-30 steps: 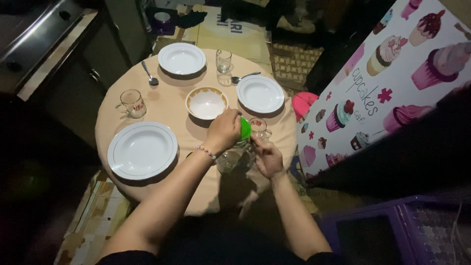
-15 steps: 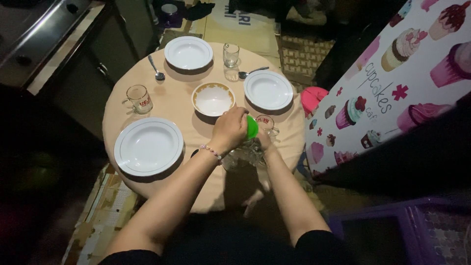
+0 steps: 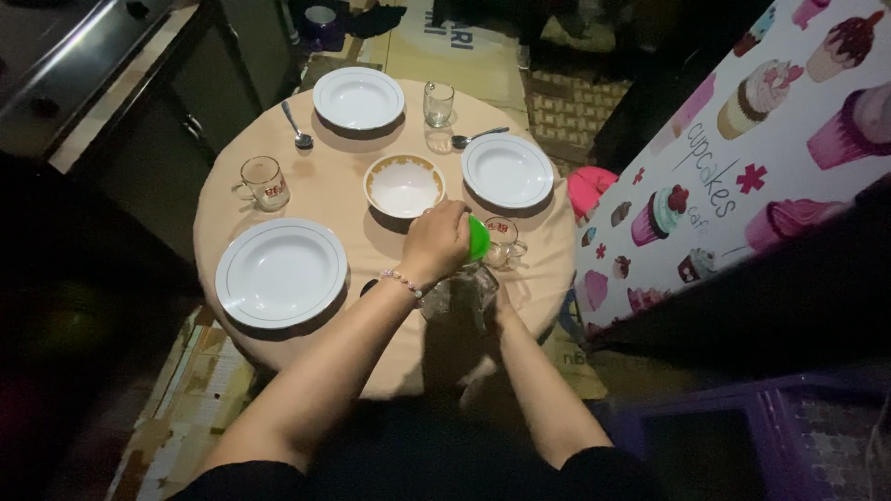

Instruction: Setting up plates, glasses, and a water pitcher on a small dining table and wiping them with a cloth.

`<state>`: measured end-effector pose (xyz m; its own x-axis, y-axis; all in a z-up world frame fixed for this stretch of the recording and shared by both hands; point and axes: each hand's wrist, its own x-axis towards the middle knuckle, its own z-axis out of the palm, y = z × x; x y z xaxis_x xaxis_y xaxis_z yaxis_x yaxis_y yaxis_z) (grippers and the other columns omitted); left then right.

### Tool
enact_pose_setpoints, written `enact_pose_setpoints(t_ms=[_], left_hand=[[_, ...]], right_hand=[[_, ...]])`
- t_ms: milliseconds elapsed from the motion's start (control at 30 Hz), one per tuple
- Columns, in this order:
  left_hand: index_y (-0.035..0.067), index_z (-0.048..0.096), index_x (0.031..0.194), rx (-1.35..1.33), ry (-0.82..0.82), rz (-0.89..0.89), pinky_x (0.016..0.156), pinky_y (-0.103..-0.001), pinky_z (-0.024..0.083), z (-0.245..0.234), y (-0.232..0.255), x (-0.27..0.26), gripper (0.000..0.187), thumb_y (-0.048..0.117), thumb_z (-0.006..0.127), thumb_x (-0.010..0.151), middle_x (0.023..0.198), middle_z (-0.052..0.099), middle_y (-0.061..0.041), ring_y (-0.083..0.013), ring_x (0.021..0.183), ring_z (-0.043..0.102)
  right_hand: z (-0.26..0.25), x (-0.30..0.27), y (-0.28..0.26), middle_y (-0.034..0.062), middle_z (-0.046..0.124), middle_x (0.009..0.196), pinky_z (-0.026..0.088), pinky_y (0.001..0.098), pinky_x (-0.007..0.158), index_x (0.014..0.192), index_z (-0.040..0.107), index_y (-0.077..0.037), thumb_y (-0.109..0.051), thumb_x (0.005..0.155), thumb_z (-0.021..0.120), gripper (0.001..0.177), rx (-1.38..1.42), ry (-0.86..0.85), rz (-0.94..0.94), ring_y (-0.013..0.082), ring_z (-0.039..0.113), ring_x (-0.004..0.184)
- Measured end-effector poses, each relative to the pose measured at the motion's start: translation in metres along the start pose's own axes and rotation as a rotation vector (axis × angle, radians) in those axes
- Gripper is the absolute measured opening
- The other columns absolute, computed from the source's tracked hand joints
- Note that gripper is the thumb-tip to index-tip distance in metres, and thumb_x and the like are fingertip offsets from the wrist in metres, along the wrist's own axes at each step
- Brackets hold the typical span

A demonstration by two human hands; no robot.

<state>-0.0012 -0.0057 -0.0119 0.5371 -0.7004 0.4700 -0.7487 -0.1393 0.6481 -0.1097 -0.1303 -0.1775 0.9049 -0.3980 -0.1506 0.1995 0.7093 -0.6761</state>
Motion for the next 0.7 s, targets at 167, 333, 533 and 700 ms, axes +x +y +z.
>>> enact_pose_setpoints(t_ms=[167,333,533,700], left_hand=[[0.006,0.068,0.106,0.004,-0.044,-0.044,0.087,-0.054,0.049,-0.006,0.006,0.002,0.029,0.026,0.050,0.096,0.102,0.068,-0.020,-0.0419,0.097,0.064],[0.005,0.066,0.103,-0.031,-0.009,-0.015,0.085,-0.054,0.049,0.006,-0.003,0.005,0.026,0.025,0.050,0.095,0.098,0.067,-0.021,-0.0426,0.094,0.064],[0.004,0.064,0.097,-0.035,-0.011,-0.008,0.086,-0.055,0.050,0.013,-0.009,0.007,0.026,0.026,0.050,0.097,0.096,0.067,-0.021,-0.0430,0.095,0.064],[0.002,0.065,0.100,-0.008,-0.050,-0.045,0.086,-0.056,0.050,0.009,-0.007,0.009,0.027,0.023,0.049,0.096,0.098,0.067,-0.023,-0.0437,0.094,0.065]], right_hand=[[-0.032,-0.011,0.014,0.0140,0.070,0.119,0.055,0.0407,0.100,0.125,0.062,0.000,-0.033,0.107,0.035,0.047,0.196,0.002,0.098,0.0247,0.070,0.106],[-0.043,-0.053,0.002,0.0134,0.071,0.115,0.057,0.0368,0.087,0.127,0.063,-0.001,-0.028,0.109,0.035,0.042,-0.075,-0.030,-0.052,0.0232,0.070,0.099],[0.004,-0.068,-0.033,0.0110,0.071,0.119,0.054,0.0359,0.091,0.135,0.061,0.000,0.004,0.091,0.042,0.048,-0.279,0.104,-0.133,0.0230,0.066,0.103],[0.027,-0.063,-0.060,0.0121,0.066,0.133,0.049,0.0347,0.101,0.143,0.054,0.004,0.021,0.081,0.044,0.066,-0.559,0.165,-0.214,0.0212,0.063,0.118]])
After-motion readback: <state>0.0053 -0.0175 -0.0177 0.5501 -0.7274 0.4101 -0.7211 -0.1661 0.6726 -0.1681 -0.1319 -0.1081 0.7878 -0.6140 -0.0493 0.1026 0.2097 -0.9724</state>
